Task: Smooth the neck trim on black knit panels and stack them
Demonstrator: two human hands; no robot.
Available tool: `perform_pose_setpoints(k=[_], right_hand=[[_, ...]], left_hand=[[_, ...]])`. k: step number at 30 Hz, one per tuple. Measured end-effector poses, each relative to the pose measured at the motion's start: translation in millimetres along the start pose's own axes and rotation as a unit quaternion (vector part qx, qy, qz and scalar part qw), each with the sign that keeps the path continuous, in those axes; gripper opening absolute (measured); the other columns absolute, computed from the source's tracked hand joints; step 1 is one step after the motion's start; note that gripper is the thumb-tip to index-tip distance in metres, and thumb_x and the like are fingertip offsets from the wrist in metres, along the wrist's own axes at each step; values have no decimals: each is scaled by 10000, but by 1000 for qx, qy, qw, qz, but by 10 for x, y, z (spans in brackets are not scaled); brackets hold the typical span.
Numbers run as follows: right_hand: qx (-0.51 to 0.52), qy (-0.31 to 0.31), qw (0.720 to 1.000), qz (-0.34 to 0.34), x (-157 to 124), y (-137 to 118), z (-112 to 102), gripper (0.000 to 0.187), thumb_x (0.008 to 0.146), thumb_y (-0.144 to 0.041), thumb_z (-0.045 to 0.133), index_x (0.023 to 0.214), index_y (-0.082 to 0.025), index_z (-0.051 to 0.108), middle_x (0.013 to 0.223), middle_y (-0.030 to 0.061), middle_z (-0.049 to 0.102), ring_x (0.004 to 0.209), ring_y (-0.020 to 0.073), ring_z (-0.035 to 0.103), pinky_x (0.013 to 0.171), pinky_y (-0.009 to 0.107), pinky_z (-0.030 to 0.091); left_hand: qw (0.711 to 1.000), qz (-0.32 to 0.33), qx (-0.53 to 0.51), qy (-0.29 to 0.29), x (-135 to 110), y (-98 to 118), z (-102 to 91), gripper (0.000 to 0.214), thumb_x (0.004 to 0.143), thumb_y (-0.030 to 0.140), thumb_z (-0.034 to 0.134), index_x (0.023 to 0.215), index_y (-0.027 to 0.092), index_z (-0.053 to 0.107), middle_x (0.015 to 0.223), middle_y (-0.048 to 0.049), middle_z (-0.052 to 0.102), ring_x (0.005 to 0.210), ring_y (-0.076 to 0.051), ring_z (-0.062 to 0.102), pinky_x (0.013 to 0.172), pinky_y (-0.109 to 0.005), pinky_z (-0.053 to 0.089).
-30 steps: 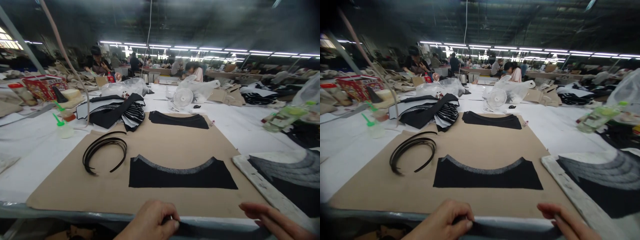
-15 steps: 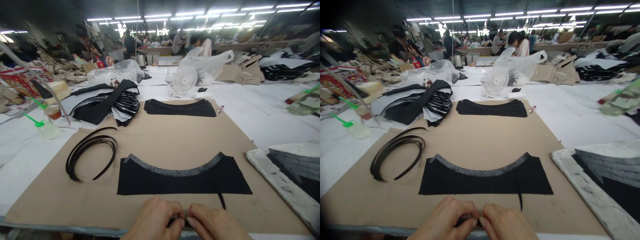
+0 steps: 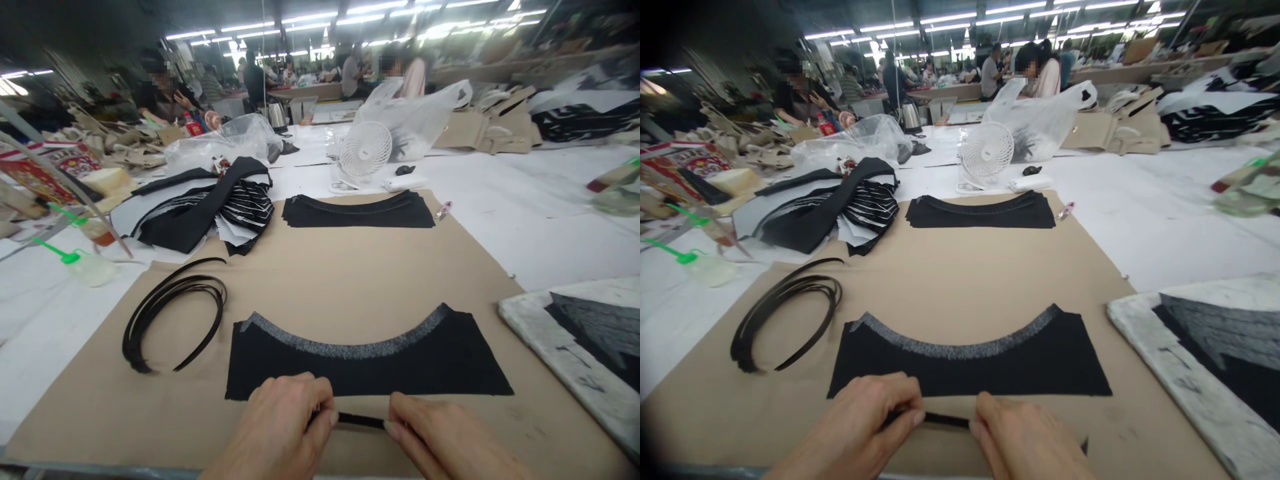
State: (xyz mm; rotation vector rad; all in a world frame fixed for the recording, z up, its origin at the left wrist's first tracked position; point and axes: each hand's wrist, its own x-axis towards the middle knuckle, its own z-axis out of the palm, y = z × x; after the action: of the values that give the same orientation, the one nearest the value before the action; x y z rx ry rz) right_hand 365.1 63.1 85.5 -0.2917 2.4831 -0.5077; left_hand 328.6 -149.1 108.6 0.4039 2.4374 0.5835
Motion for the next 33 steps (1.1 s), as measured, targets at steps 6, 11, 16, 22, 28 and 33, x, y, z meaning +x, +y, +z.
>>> perform_pose_setpoints(k=[6,11,16,22,28,33], right_hand=[[45,-32,998,35,110,-73,-87,241,942,-236,313,787,-235,499,792,44,670,719,179,637,608,245,397],[67,37,997,23,171,-19,-48,243,944,-283,332,772,-229,495,724,11,646,636,152,589,547,244,333],[84,46,995,21,287,57,39,268,937,-336,332,746,-223,484,666,6,595,588,150,521,535,258,288],[93,51,994,41,386,60,21,278,926,-318,339,703,-218,469,648,7,580,585,149,499,548,272,253],[85,55,993,62,459,40,-42,274,920,-298,380,698,-219,520,646,5,597,599,156,524,559,277,240],[71,59,992,87,491,0,-66,259,926,-309,418,730,-224,564,648,2,609,609,166,546,560,279,236]], left_hand=[[998,-35,56,-26,59,45,-86,216,883,294,434,757,259,606,696,32,664,695,-169,627,585,-260,276],[994,-41,97,-6,147,19,-119,277,910,305,379,711,233,559,661,15,642,661,-177,615,567,-273,256],[995,-24,89,30,228,-38,-83,235,892,255,401,705,217,538,755,19,657,686,-163,610,567,-278,239],[997,-26,69,33,298,-30,-89,223,898,288,423,775,256,606,678,26,660,668,-171,613,556,-274,232],[997,-36,59,45,377,-27,-113,257,870,321,462,703,245,642,629,12,646,630,-164,602,537,-271,211],[994,-49,81,56,420,-11,-113,239,855,285,461,677,222,607,630,-1,647,634,-175,618,519,-278,185]])
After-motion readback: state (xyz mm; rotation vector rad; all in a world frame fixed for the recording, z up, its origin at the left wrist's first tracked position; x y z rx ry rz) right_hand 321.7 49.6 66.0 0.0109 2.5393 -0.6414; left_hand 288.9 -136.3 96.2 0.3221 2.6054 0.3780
